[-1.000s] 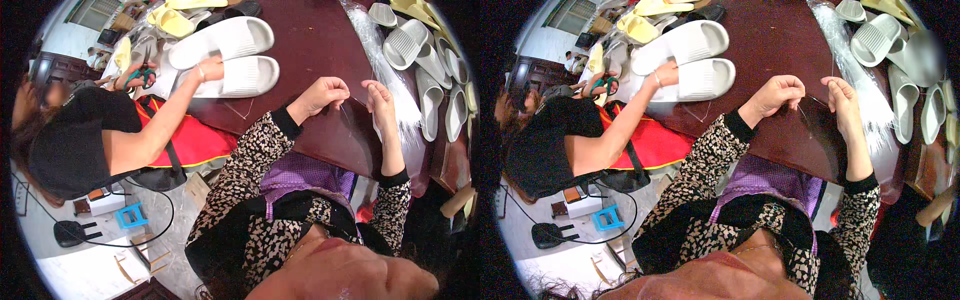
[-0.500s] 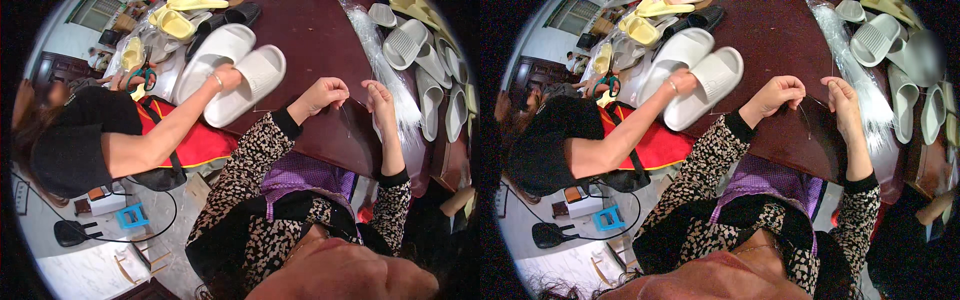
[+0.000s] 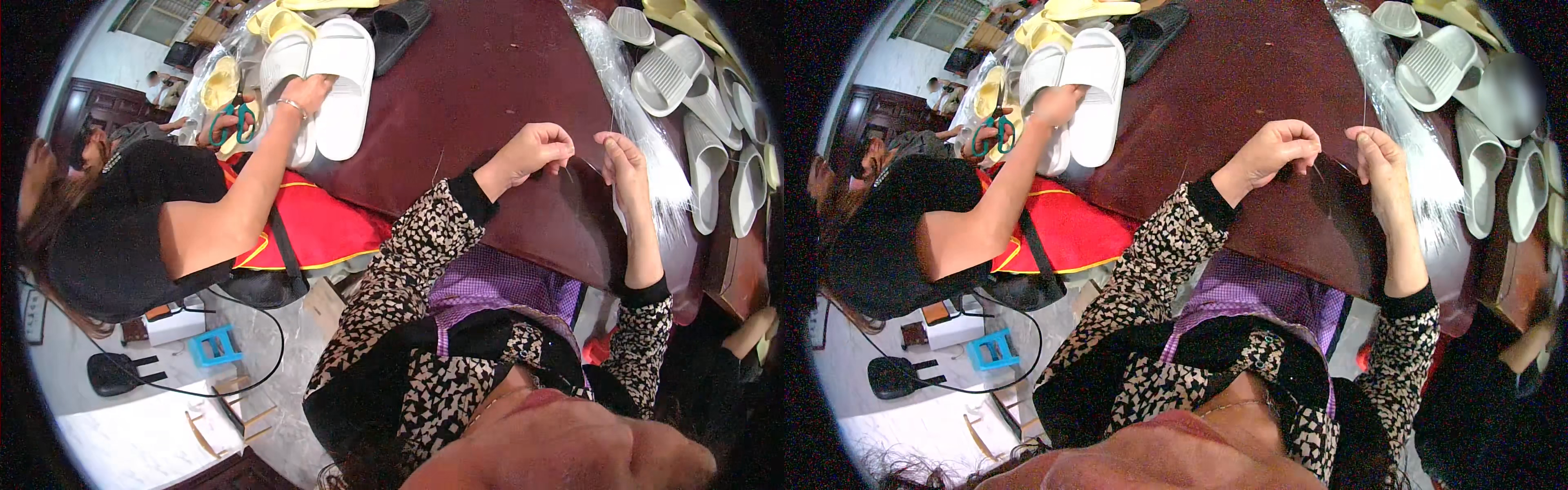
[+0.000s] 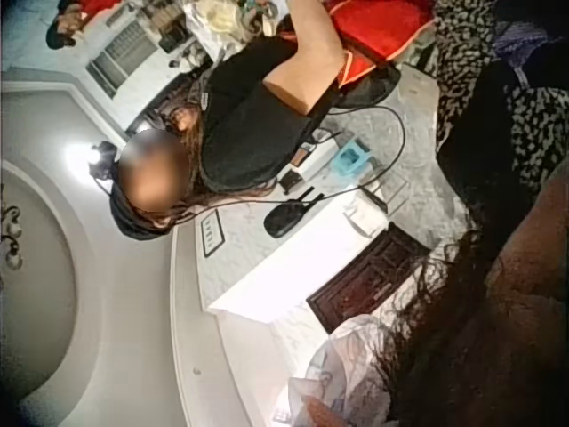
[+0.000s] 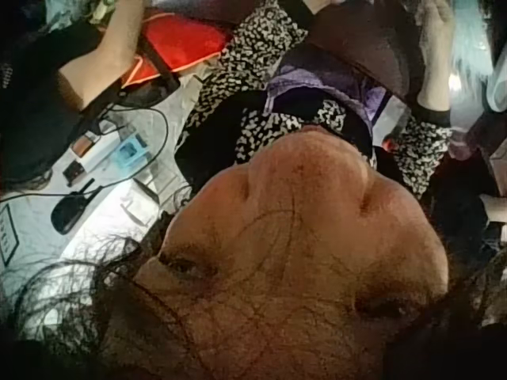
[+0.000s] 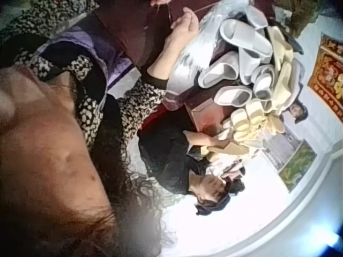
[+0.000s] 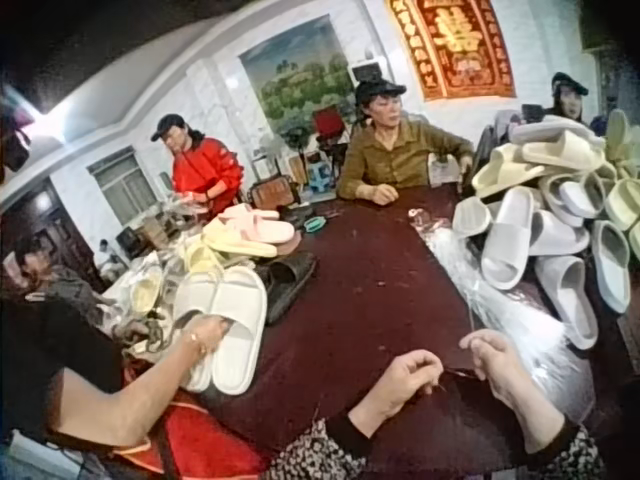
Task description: Hand-sewing and assembling foam slippers at a workbench.
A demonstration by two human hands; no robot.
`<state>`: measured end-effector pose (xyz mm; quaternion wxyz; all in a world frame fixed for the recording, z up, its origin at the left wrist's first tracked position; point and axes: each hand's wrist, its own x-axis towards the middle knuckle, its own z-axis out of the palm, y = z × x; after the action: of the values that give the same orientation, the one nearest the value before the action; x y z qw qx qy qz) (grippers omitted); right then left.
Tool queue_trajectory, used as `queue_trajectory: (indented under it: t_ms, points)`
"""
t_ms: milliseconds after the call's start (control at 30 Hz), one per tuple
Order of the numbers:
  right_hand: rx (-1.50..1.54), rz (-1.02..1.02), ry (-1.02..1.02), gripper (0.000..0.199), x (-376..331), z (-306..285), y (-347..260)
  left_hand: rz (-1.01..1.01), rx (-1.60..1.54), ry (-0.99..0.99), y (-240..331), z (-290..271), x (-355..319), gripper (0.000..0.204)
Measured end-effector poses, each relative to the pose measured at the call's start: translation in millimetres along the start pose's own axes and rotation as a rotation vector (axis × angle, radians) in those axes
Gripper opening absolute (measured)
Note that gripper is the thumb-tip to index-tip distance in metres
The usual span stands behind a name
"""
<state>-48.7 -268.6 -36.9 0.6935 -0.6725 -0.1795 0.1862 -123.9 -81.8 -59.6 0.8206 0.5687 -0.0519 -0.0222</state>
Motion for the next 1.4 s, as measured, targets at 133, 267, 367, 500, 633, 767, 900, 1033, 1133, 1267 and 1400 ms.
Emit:
queue_trajectory:
  t_ms: [133, 267, 367, 500, 633, 767, 900, 1033, 1133, 1267, 1400]
  points:
    - [-0.067, 0.028, -0.02, 0.021, 1.8, -0.5, 2.8, 0.011, -0.013, 0.057, -1.5, -1.1, 1.6, 0.007]
    - [-0.131, 0.056, -0.079, 0.021, 1.1, -1.8, 3.9, 0.024, -0.003, 0.081, -1.8, -1.9, 2.1, 0.007]
    - [-0.134, 0.056, -0.078, 0.021, 0.5, -1.5, 3.2, -0.011, -0.053, 0.067, -2.0, -1.5, 3.0, 0.006]
    - [-0.155, 0.053, -0.087, 0.021, 0.9, -1.5, 3.7, 0.021, -0.088, 0.023, -1.6, -2.8, 3.5, 0.007]
    - [-0.169, 0.048, -0.105, 0.021, 2.0, -1.5, 5.2, -0.028, -0.194, 0.02, 0.6, -3.3, 3.5, 0.007]
    - [-0.203, 0.052, -0.111, 0.021, 0.3, -0.3, 2.7, -0.005, -0.304, -0.013, 1.3, -4.2, 3.1, 0.007]
    - [-0.208, 0.067, -0.101, 0.022, 0.4, 0.7, -1.0, -0.003, -0.341, -0.068, 4.1, -5.4, 2.1, 0.009]
    - [-0.201, 0.052, -0.062, 0.022, 2.1, -1.6, 2.7, 0.016, -0.348, -0.122, 1.8, -5.4, 2.3, 0.008]
    - [-0.193, 0.039, -0.05, 0.022, 2.9, -2.7, 4.0, -0.005, -0.303, -0.104, 2.8, -4.9, 1.5, 0.008]
    - [-0.178, 0.028, -0.039, 0.022, 2.6, -2.2, 2.2, -0.007, -0.246, -0.098, 2.8, -5.3, 2.0, 0.009]
    - [-0.117, 0.008, 0.014, 0.021, 3.0, -0.9, 0.9, 0.015, -0.173, -0.02, 3.4, -3.0, 1.2, 0.011]
